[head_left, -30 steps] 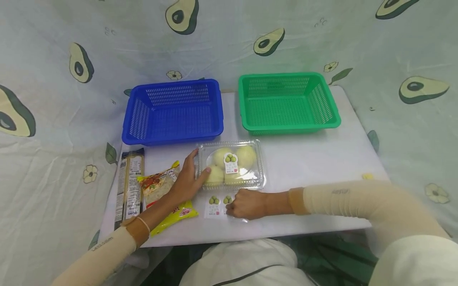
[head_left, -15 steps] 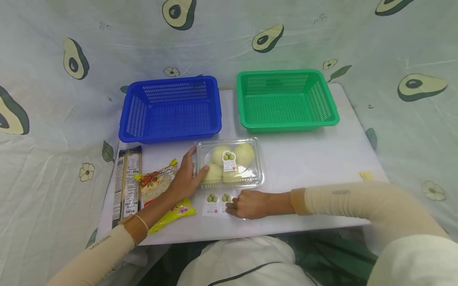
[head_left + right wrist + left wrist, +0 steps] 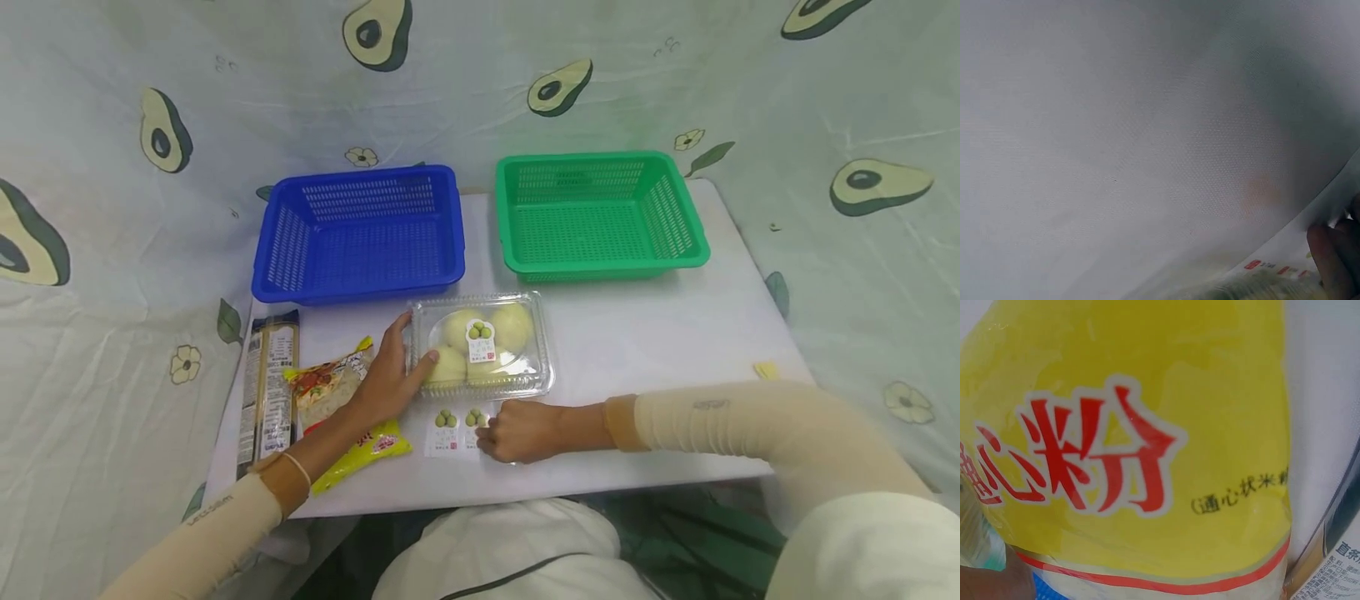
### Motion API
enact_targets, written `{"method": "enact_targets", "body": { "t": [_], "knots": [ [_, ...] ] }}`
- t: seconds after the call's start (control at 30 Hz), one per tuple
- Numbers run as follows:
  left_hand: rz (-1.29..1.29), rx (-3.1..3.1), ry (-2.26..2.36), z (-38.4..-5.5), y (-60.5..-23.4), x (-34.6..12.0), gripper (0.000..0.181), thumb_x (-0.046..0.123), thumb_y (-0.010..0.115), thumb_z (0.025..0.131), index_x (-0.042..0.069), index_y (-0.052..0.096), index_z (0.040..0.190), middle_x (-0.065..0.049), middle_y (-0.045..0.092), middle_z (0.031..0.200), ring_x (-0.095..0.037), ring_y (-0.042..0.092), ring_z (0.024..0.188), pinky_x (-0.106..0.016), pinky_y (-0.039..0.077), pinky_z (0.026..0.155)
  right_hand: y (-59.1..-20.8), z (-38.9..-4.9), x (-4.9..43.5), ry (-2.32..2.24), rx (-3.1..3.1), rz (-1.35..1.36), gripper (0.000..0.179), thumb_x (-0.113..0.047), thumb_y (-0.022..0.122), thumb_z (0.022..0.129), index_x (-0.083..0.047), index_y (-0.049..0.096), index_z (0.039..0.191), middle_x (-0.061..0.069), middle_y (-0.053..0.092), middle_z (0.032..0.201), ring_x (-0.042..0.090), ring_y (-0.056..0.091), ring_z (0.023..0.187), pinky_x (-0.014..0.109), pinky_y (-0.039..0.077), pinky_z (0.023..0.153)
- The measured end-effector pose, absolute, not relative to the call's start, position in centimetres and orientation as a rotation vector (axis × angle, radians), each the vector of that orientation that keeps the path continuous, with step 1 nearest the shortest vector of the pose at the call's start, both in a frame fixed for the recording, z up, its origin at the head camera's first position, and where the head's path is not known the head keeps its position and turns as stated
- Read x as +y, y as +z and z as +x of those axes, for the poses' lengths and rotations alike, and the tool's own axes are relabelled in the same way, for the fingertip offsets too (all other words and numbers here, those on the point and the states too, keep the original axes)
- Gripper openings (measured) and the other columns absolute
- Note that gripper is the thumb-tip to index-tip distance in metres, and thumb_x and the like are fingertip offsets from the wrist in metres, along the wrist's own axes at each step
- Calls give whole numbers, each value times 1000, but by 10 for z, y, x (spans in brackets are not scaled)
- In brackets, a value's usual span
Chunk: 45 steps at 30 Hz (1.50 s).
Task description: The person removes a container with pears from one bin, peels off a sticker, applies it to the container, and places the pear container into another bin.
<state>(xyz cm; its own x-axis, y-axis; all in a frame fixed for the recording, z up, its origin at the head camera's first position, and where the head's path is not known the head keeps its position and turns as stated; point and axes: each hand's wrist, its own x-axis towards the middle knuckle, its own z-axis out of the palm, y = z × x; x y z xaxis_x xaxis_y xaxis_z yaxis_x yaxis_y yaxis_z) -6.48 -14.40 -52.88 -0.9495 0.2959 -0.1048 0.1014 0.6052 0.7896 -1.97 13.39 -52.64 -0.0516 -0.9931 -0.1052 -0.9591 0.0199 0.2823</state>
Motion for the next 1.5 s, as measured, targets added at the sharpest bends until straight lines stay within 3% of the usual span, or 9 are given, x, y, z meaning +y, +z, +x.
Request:
{"method": "enact_targets", "body": {
  "t": [0.2, 0.57, 0.77, 0.97, 1.23, 1.37, 1.5],
  "knots": [
    [335, 2604, 1270, -66, -529, -142, 91, 49, 57, 112, 12, 7, 178, -24, 24, 181, -48, 52, 150, -70, 48, 118, -525, -23, 135, -444, -2210, 2077, 23, -26, 74, 100, -24, 81, 122, -9, 85, 114, 7, 71, 68, 26, 54, 56],
    [343, 2600, 1261, -68, -530, -145, 92, 50, 57, 112, 14, 5, 178, -22, 21, 183, -47, 45, 158, -70, 44, 123, -532, -19, 137, -391, -2096, 2032, 13, -21, 75, 101, -18, 81, 112, -6, 86, 117, 6, 78, 83, 25, 57, 57],
    [340, 2605, 1265, -71, -529, -146, 92, 52, 57, 112, 14, 6, 178, -22, 22, 183, -46, 50, 152, -70, 48, 119, -527, -23, 134, -380, -2177, 2043, 12, -21, 74, 100, -20, 80, 110, -7, 85, 102, 7, 69, 66, 27, 54, 56],
    [328, 2593, 1268, -68, -530, -146, 92, 52, 56, 112, 16, 4, 179, -21, 20, 184, -46, 46, 157, -71, 44, 123, -525, -24, 135, -378, -2171, 2062, 13, -24, 74, 99, -22, 81, 110, -10, 82, 90, 6, 61, 58, 27, 48, 51],
    [331, 2589, 1248, -67, -526, -144, 92, 54, 56, 112, 18, 4, 179, -21, 20, 184, -48, 48, 154, -71, 46, 120, -526, -25, 136, -379, -2152, 2096, 10, -20, 75, 98, -20, 80, 107, -8, 85, 100, 7, 70, 66, 27, 53, 55],
    [325, 2590, 1258, -67, -528, -144, 92, 53, 56, 112, 17, 4, 179, -22, 19, 184, -48, 44, 158, -71, 43, 124, -526, -25, 138, -344, -2188, 2101, 6, -18, 76, 98, -22, 79, 100, -10, 82, 97, 8, 69, 64, 27, 53, 55],
    [322, 2592, 1263, -70, -529, -143, 92, 53, 56, 111, 18, 4, 179, -21, 19, 184, -47, 40, 162, -71, 41, 126, -527, -27, 142, -363, -2121, 2112, 7, -20, 74, 102, -19, 80, 105, -8, 84, 104, 6, 74, 76, 26, 55, 57]
  ]
}}
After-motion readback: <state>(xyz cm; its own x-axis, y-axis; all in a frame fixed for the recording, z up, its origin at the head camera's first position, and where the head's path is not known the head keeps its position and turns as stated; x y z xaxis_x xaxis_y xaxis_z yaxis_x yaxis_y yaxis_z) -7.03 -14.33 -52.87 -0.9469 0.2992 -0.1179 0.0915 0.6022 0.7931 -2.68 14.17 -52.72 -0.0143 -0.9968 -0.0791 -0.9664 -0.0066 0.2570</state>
